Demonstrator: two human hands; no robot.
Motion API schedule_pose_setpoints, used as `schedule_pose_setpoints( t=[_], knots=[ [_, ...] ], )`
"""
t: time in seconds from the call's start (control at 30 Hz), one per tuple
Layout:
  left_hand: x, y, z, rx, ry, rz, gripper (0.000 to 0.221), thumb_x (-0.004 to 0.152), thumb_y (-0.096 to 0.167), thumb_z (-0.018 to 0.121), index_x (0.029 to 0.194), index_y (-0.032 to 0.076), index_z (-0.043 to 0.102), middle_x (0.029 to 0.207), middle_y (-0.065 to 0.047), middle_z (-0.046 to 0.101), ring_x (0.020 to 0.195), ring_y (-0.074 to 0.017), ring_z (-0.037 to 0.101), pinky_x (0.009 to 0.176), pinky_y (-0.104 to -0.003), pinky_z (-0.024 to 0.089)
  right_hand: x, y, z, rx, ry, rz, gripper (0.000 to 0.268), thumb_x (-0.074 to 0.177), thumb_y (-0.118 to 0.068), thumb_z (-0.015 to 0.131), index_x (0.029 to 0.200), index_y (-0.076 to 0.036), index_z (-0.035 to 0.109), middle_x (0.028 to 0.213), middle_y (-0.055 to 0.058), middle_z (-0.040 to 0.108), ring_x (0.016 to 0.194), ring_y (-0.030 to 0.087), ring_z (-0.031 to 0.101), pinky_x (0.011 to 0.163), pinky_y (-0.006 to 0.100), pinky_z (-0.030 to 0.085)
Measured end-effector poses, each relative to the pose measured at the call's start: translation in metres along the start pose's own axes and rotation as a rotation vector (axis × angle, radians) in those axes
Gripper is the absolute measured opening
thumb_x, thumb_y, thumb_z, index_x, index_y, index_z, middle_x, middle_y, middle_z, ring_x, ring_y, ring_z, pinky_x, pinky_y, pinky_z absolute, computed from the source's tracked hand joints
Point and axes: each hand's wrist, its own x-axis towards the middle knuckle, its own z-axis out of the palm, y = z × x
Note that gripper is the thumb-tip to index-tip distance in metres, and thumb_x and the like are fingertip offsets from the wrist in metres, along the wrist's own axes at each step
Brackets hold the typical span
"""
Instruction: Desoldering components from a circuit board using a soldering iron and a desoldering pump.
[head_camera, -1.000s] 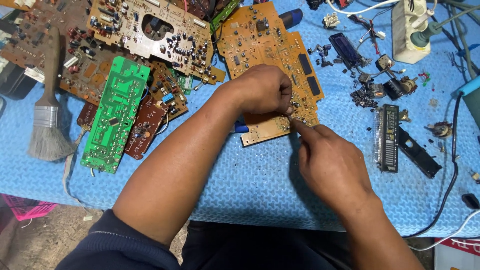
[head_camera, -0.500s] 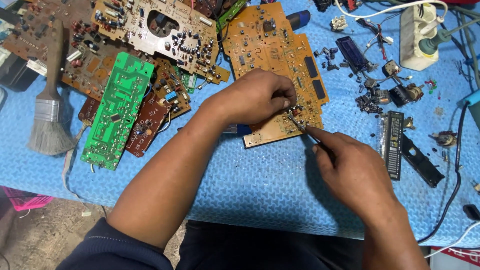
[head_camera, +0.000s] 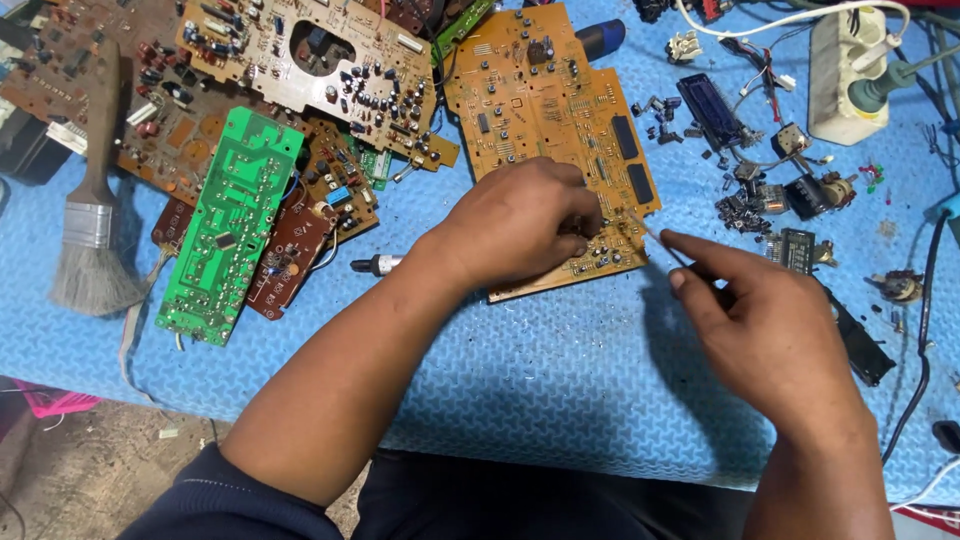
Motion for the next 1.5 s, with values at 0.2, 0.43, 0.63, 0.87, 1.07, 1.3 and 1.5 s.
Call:
schedule_pose_setpoints(
  t=[0.2,0.43,0.63,0.87,1.07,1.3,1.5],
  knots=[
    [0.003,0.008,0.018,0.184,0.099,0.036,0.009,0.083,0.02,0.074,0.085,0.011,0.076,0.083,-0.008,0.069,0.087,-0.0356,0.066,0.065,-0.053,0.055,0.021,0.007,-0.005,0.12,0.039,-0.034,0.043,0.097,-0.026,0.062,0.139,-0.027,0.072,0.096,0.002,0.076,0.061,0.023,0.06,0.068,0.039,0.046],
    [-0.001,0.015,0.025,0.408,0.094,0.08,0.02,0.091,0.014,0.061,0.094,0.014,0.081,0.08,-0.008,0.07,0.074,-0.0345,0.067,0.06,-0.052,0.055,0.089,0.009,0.015,0.086,0.21,-0.423,0.031,0.095,-0.02,0.068,0.122,-0.01,0.08,0.101,0.013,0.069,0.074,0.029,0.065,0.075,0.041,0.049],
    [-0.002,0.001,0.033,0.456,0.251,0.219,0.012,0.088,0.016,0.061,0.088,0.017,0.073,0.087,-0.004,0.066,0.085,-0.0285,0.062,0.068,-0.047,0.051,0.117,-0.002,0.038,-0.032,0.243,-0.584,0.027,0.094,-0.028,0.071,0.117,-0.015,0.081,0.105,0.008,0.076,0.085,0.032,0.069,0.076,0.047,0.051],
    [-0.005,-0.007,0.009,-0.056,0.178,0.188,0.013,0.085,0.018,0.064,0.097,0.012,0.065,0.096,-0.006,0.064,0.096,-0.0289,0.055,0.075,-0.046,0.048,0.116,0.015,0.037,0.169,0.186,-0.757,0.03,0.083,-0.012,0.068,0.111,-0.011,0.079,0.1,0.008,0.068,0.092,0.026,0.064,0.083,0.039,0.049],
    [-0.006,-0.028,-0.009,-0.085,0.248,0.099,0.024,0.079,0.007,0.058,0.101,0.012,0.067,0.095,-0.004,0.069,0.092,-0.0267,0.055,0.076,-0.041,0.045,0.107,0.01,0.031,0.19,-0.078,-0.919,0.023,0.078,-0.026,0.084,0.1,-0.019,0.079,0.099,-0.001,0.072,0.097,0.02,0.065,0.091,0.037,0.043],
    [-0.008,-0.033,-0.011,-0.009,0.294,0.085,0.026,0.075,0.007,0.056,0.098,0.012,0.066,0.091,-0.005,0.069,0.085,-0.0289,0.054,0.071,-0.043,0.045,0.101,0.012,0.029,0.055,-0.152,-0.945,0.033,0.078,-0.028,0.08,0.111,-0.033,0.083,0.107,0.0,0.068,0.105,0.021,0.059,0.091,0.039,0.042],
    [-0.007,-0.038,-0.009,0.015,0.292,0.076,0.028,0.074,0.009,0.057,0.099,0.013,0.067,0.091,-0.003,0.069,0.089,-0.0295,0.057,0.07,-0.045,0.047,0.097,0.01,0.027,-0.003,-0.142,-0.954,0.024,0.084,-0.031,0.08,0.107,-0.027,0.085,0.107,0.002,0.064,0.102,0.025,0.06,0.089,0.041,0.045]
  ],
)
